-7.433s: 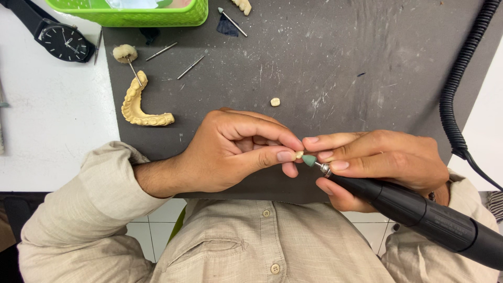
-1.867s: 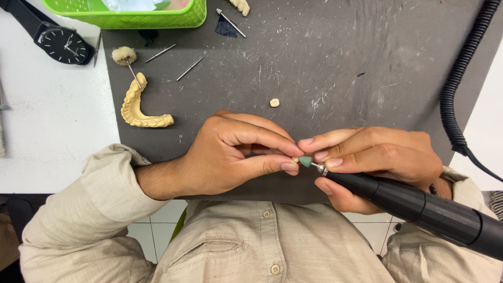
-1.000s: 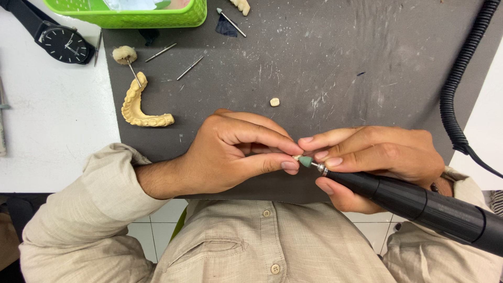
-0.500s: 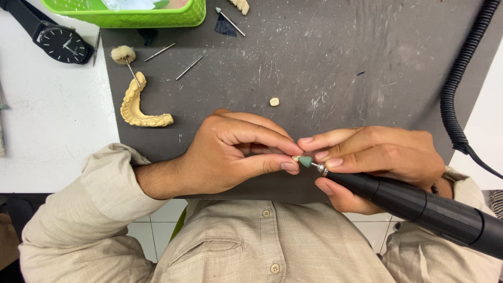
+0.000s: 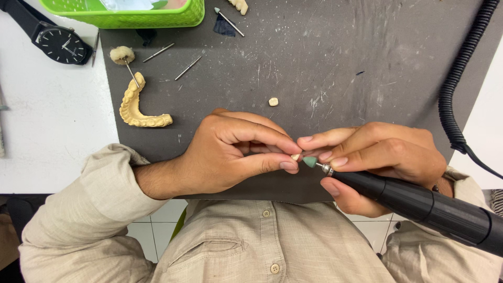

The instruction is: The person holds a small dental crown in one hand and a rotary grinding tool with a green mounted stone in the other, grinding and shaping the crown's surface. They periodically rotate the crown, feel its edges with their fingers, and resume grinding, with a dental denture model resting on the work mat nearby.

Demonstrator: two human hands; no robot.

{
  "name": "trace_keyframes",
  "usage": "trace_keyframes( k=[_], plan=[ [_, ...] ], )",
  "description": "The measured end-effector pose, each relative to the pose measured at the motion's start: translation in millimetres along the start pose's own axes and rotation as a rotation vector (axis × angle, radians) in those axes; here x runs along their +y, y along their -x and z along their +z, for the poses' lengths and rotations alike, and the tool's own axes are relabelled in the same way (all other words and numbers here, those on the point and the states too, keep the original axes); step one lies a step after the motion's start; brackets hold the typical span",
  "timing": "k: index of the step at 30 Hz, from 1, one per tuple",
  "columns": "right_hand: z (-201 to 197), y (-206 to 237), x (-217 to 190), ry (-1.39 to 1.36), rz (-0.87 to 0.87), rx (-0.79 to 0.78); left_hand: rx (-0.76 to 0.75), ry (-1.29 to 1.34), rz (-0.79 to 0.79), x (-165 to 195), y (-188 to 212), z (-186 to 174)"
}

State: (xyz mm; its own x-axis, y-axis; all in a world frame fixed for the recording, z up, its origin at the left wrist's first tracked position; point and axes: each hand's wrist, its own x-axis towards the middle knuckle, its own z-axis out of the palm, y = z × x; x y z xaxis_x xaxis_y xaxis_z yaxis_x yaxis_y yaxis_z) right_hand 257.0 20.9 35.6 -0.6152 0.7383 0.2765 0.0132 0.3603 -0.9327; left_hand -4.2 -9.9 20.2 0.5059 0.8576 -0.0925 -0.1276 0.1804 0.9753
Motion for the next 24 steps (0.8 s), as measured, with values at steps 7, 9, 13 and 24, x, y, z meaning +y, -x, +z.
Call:
trace_keyframes(
  k=[7,9,13,24],
  plan=[
    [3.6,1.5,1.3,0.044,-0.044,-0.003,-0.010,0.017,0.007,-1.3,-0.1,-0.3],
    [1.7,2.8,0.2,0.046,-0.016,0.018,-0.004,0.045,0.002,-1.3,0.6,0.0],
    [0.2,2.0,2.3,0.040,-0.052,0.023,0.016,0.091,0.001,-1.7,1.3,2.0],
    [4.8,-0.3,1.9,0.051,-0.052,0.008,0.024,0.055,-0.023,-2.9,0.0,0.6]
  ],
)
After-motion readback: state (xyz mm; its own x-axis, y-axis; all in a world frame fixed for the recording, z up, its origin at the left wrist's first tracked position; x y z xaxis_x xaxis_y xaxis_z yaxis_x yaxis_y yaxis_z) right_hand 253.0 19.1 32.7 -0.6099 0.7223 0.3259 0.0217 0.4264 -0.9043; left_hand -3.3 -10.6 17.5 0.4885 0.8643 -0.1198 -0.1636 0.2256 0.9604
